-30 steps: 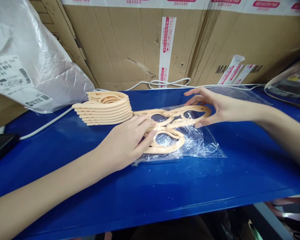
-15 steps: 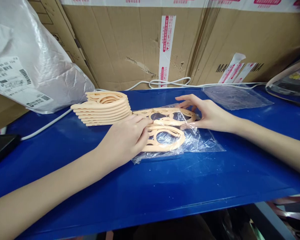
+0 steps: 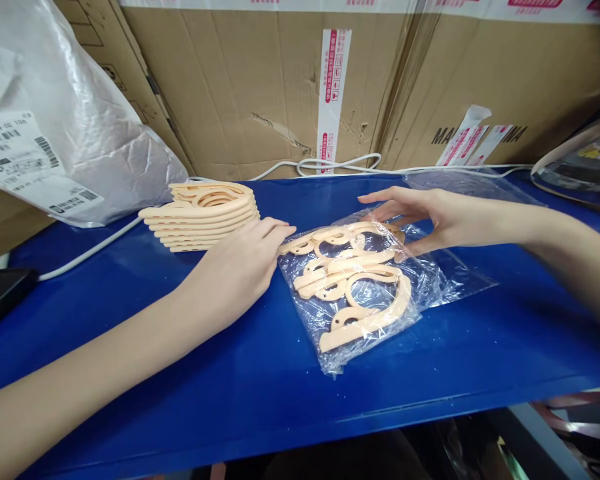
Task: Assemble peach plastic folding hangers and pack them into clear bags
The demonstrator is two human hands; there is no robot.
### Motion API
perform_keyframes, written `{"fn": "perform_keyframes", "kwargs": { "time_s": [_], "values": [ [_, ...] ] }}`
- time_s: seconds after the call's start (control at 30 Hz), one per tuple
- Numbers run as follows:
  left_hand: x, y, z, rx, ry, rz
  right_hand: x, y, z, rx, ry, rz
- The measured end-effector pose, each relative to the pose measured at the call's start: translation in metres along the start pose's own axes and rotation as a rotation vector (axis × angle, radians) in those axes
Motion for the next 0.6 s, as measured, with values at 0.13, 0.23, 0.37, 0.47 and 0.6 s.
{"fn": "perform_keyframes", "kwargs": {
  "time_s": [0.13, 0.23, 0.37, 0.47, 0.6],
  "values": [
    [-0.010, -0.003, -0.003, -0.062, -0.040, 0.128, 0.001, -0.006, -0.005, -0.010, 0.052, -0.113],
    [-0.016, -0.003, -0.006, -0.069, -0.074, 0.187, 0.003, -0.012, -0.012, -0.003, 0.109, -0.174],
    [-0.021, -0.005, -0.008, -0.048, -0.086, 0.217, 0.005, -0.020, -0.020, 0.094, 0.157, -0.156],
    [-0.022, -0.006, -0.007, -0.023, -0.081, 0.211, 0.004, -0.023, -0.022, 0.145, 0.152, -0.110],
    [-0.019, -0.003, -0.005, -0.030, 0.008, 0.163, 0.004, -0.024, -0.022, 0.169, 0.143, -0.096]
  ]
}}
Point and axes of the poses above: each hand's wrist, its own z-axis away from the middle knuckle, its own y-axis out of the back of the hand, x = y × z, the point moved 1 cm from there along -z, towards the middle knuckle, and after that the axes turned 10 degrees about -x, right-handed, at the moved point
